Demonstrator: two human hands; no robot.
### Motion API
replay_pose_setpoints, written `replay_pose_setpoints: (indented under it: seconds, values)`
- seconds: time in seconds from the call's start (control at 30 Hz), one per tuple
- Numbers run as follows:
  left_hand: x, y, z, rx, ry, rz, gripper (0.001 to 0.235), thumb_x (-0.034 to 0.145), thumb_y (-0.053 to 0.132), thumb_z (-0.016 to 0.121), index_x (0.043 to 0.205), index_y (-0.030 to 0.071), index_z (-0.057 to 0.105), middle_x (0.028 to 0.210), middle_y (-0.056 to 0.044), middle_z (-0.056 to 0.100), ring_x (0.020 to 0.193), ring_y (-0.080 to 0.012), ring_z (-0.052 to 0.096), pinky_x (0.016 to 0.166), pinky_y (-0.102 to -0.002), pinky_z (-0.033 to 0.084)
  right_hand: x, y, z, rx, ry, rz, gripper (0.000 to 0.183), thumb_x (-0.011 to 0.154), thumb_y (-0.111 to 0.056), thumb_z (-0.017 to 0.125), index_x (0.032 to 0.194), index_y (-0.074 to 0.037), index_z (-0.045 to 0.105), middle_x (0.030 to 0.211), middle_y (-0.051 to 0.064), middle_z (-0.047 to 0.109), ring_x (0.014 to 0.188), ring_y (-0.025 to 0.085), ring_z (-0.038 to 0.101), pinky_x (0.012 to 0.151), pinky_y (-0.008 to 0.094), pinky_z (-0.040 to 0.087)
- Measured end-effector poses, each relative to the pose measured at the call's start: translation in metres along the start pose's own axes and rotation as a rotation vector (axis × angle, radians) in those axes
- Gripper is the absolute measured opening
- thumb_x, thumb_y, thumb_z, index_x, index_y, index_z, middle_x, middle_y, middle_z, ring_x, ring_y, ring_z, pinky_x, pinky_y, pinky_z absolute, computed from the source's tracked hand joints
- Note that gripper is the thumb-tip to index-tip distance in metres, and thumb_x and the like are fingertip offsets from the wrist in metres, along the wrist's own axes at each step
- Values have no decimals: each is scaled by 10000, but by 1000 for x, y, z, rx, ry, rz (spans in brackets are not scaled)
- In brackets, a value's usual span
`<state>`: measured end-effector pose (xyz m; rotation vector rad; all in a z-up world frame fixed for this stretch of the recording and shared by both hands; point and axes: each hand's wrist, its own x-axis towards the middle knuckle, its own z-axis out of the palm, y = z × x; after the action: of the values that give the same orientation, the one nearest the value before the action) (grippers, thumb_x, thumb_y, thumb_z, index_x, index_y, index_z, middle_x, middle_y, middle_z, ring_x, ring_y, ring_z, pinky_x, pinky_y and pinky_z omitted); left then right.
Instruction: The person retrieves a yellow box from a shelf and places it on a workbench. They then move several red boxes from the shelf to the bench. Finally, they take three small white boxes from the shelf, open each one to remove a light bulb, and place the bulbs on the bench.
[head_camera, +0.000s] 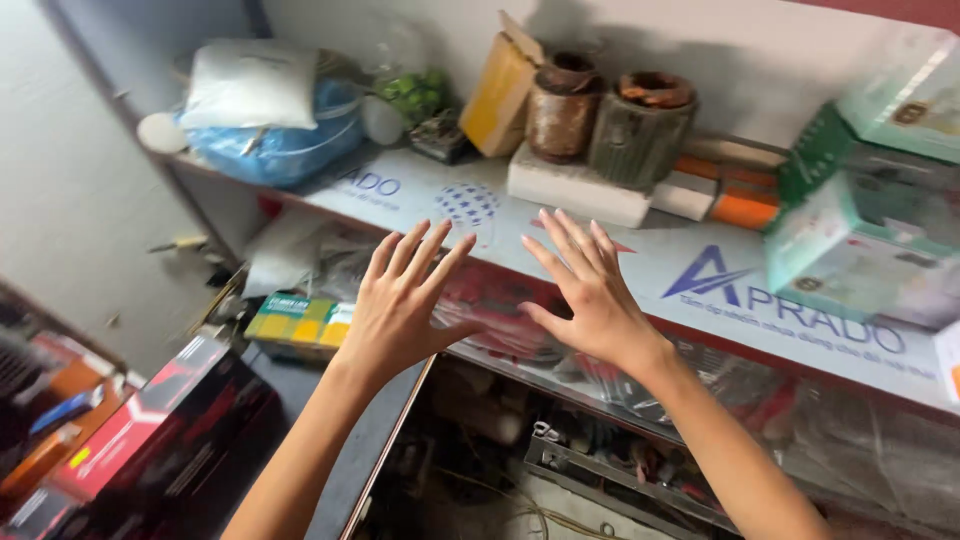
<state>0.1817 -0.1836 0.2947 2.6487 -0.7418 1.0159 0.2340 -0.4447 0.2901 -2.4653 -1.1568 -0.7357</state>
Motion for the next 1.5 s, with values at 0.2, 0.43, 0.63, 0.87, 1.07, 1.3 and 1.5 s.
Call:
replay_pose_setpoints:
  seconds: [0.2,0.43,0.63,0.87,1.07,1.3,1.5]
  values:
    - [60,35,41,-160,26,229,995,715,571,828,1530,137,456,1536,-184,475,1415,-380,435,1155,-565,322,-50,20,-48,-142,79,175,812,823,-380,815,1507,-101,478,1630,182,332,1530,340,270,1239,572,184]
    - [115,97,72,-235,25,380,983,694,589,814,1513,163,476,1514,-161,482,1393,-360,444,1144,-561,316,-109,44,-116,-198,197,357,751,859,-352,804,1485,-80,491,1632,202,347,1541,356,288,1234,557,212]
    - [158,164,92,-312,32,514,954,721,579,804,1503,139,480,1510,-163,484,1378,-365,450,1141,-547,335,-164,71,-163,-262,281,435,721,877,-339,794,1475,-66,500,1617,196,376,1522,362,323,1225,511,258]
    - [205,262,128,-391,25,543,953,708,584,821,1490,154,485,1499,-149,499,1375,-358,456,1122,-526,355,-252,133,-215,-221,397,581,691,871,-313,809,1457,-71,534,1592,190,433,1499,361,366,1208,500,297]
    - [245,344,161,-450,47,512,984,694,612,838,1482,143,482,1485,-172,503,1370,-376,451,1117,-536,352,-305,219,-261,-198,511,586,613,880,-307,800,1400,-80,570,1539,182,508,1441,348,469,1170,459,387]
    - [299,421,217,-479,2,405,1003,685,633,843,1478,144,472,1502,-146,513,1369,-378,469,1123,-534,369,-340,310,-293,-193,563,659,618,877,-348,788,1379,-55,578,1460,192,560,1380,372,502,1135,459,405]
    - [337,463,255,-571,-76,291,1031,669,644,862,1497,179,461,1518,-153,482,1363,-417,458,1108,-544,397,-354,386,-290,-102,585,826,765,848,-451,783,1420,-11,529,1473,233,529,1375,372,502,1118,455,428]
